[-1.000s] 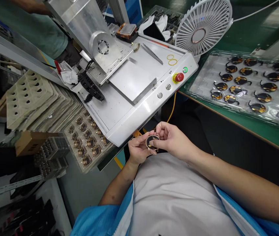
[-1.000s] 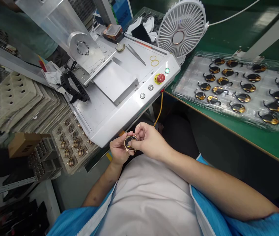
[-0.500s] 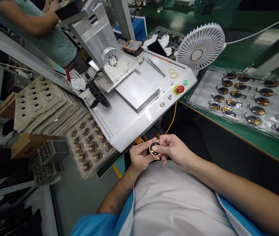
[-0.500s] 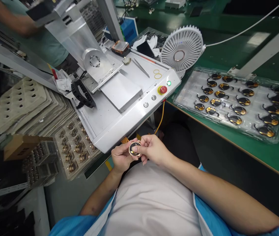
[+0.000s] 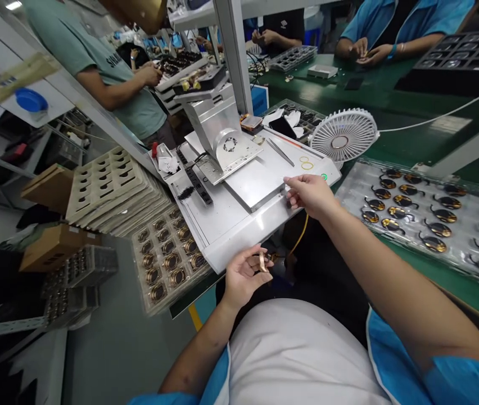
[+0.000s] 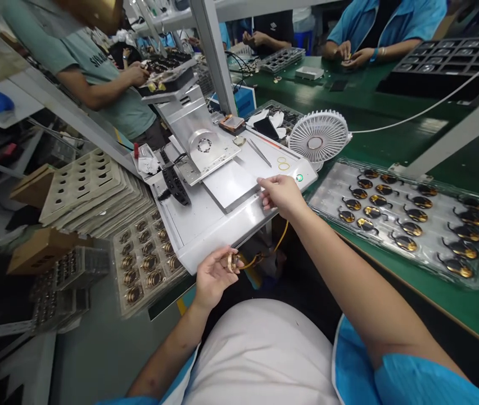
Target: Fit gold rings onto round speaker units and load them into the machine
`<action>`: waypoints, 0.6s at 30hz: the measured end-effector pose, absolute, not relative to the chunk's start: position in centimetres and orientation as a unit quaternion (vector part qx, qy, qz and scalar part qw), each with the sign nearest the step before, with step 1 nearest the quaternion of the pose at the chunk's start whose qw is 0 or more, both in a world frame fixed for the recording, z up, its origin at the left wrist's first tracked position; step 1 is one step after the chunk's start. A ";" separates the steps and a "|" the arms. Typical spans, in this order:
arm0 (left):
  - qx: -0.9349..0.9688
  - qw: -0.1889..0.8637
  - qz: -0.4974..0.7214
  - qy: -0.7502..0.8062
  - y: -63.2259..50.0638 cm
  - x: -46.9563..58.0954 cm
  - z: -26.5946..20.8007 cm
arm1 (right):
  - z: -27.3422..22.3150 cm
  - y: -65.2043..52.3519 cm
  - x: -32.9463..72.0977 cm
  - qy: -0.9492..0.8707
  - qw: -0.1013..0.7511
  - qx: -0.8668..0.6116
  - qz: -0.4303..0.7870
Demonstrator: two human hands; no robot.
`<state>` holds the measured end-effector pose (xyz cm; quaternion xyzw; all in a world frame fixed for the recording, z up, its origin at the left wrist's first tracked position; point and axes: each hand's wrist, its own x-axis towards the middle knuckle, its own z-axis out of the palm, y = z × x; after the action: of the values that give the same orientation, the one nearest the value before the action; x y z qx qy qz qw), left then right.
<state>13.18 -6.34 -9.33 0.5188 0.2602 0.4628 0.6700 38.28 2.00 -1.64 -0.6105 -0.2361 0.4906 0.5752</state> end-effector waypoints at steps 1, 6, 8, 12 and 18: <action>0.530 0.658 0.465 0.265 -6.3 13.2 -9.4 | -1.4 2.5 38.4 -0.239 0.576 -0.616 0.481; 0.585 0.564 0.498 0.303 -6.7 13.3 -9.7 | -1.2 1.2 37.6 -0.283 0.600 -0.607 0.438; 0.618 0.520 0.505 0.305 -6.9 13.3 -9.5 | -1.4 -1.0 36.8 -0.334 0.594 -0.584 0.442; 0.659 0.457 0.509 0.312 -7.0 13.5 -9.0 | -1.7 -6.2 34.5 -0.426 0.474 -0.543 0.546; 0.686 0.424 0.500 0.315 -7.0 13.9 -8.7 | -2.8 -9.5 32.3 -0.457 0.387 -0.545 0.586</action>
<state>13.94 -7.01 -8.71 0.6864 0.3153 0.4997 0.4240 32.30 -9.46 -2.79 -0.5453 -0.4575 0.5865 0.3866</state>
